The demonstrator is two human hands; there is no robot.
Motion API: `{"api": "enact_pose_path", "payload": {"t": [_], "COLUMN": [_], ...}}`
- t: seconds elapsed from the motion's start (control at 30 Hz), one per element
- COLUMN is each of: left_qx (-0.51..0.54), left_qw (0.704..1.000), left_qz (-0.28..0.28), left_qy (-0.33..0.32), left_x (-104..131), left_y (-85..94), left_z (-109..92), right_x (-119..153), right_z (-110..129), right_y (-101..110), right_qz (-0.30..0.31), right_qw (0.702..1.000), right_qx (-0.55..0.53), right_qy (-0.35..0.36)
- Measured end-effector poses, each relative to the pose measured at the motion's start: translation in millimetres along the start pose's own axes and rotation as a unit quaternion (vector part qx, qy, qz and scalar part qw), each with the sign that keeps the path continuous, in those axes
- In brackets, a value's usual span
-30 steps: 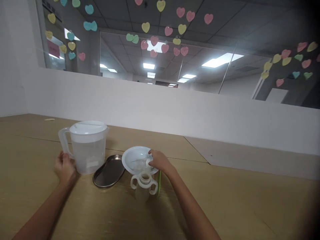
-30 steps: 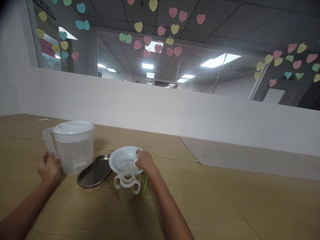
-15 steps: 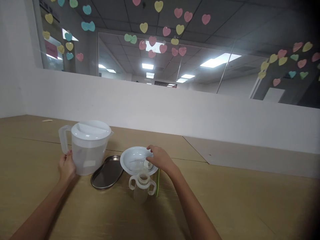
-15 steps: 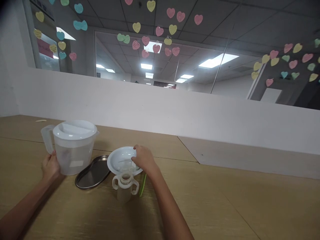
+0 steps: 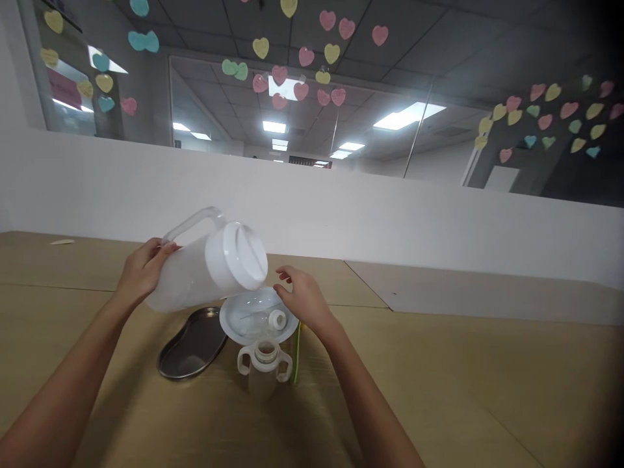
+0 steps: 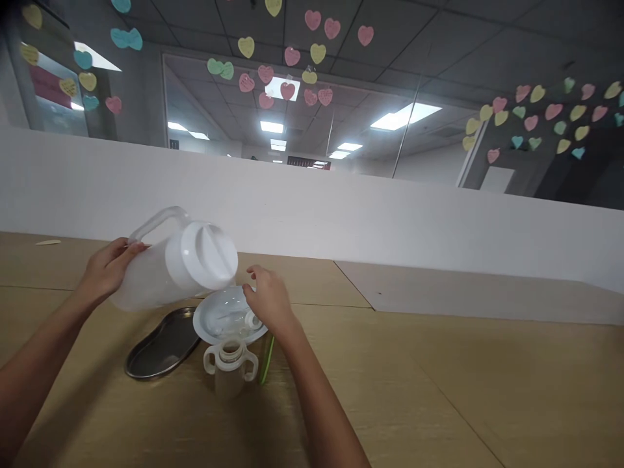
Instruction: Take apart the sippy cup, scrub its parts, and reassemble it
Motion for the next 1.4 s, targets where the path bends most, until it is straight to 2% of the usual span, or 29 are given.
{"api": "enact_pose_path", "payload": {"t": [0.13, 0.23, 0.43, 0.63, 0.8, 1.0, 1.2, 1.3, 1.4], "left_qx": [-0.056, -0.072, -0.114, -0.169, -0.158, -0.090, -0.066, -0.013, 0.043], "left_qw": [0.998, 0.997, 0.993, 0.985, 0.986, 0.994, 0.992, 0.990, 0.988], "left_qz": [0.037, 0.037, 0.025, 0.023, 0.040, 0.063, 0.101, 0.139, 0.146], "left_qy": [-0.021, -0.017, -0.035, -0.032, -0.028, -0.026, -0.032, -0.036, -0.003], "left_x": [3, 5, 2, 1, 1, 5, 9, 7, 2], "left_y": [-6.2, -7.1, -1.1, 4.8, 2.2, 9.0, 18.6, 17.4, 16.7], "left_z": [-41, -49, -41, -35, -35, -51, -66, -58, -35], "right_x": [0, -1, 2, 4, 5, 5, 6, 7, 7], "right_z": [-3, -6, 0, 5, 5, 0, -5, -5, -5], "right_y": [9, 16, 29, 31, 32, 41, 51, 53, 53], "right_qz": [-0.036, -0.063, -0.124, -0.127, -0.125, -0.149, -0.153, -0.149, -0.151], "right_qw": [0.999, 0.998, 0.991, 0.989, 0.990, 0.985, 0.983, 0.983, 0.983], "right_qx": [-0.010, -0.017, -0.058, -0.073, -0.072, -0.090, -0.103, -0.105, -0.104], "right_qy": [-0.011, -0.014, -0.003, 0.009, 0.001, 0.000, -0.021, -0.024, -0.022]}}
Point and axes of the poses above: each hand's wrist, its own x-axis away from the middle knuckle, its own y-axis out of the back of the hand, z = x × y, the point moved 5 cm from there along -x, towards the middle knuckle, and after that the axes turned 5 degrees about -y, right-handed, at the moved point
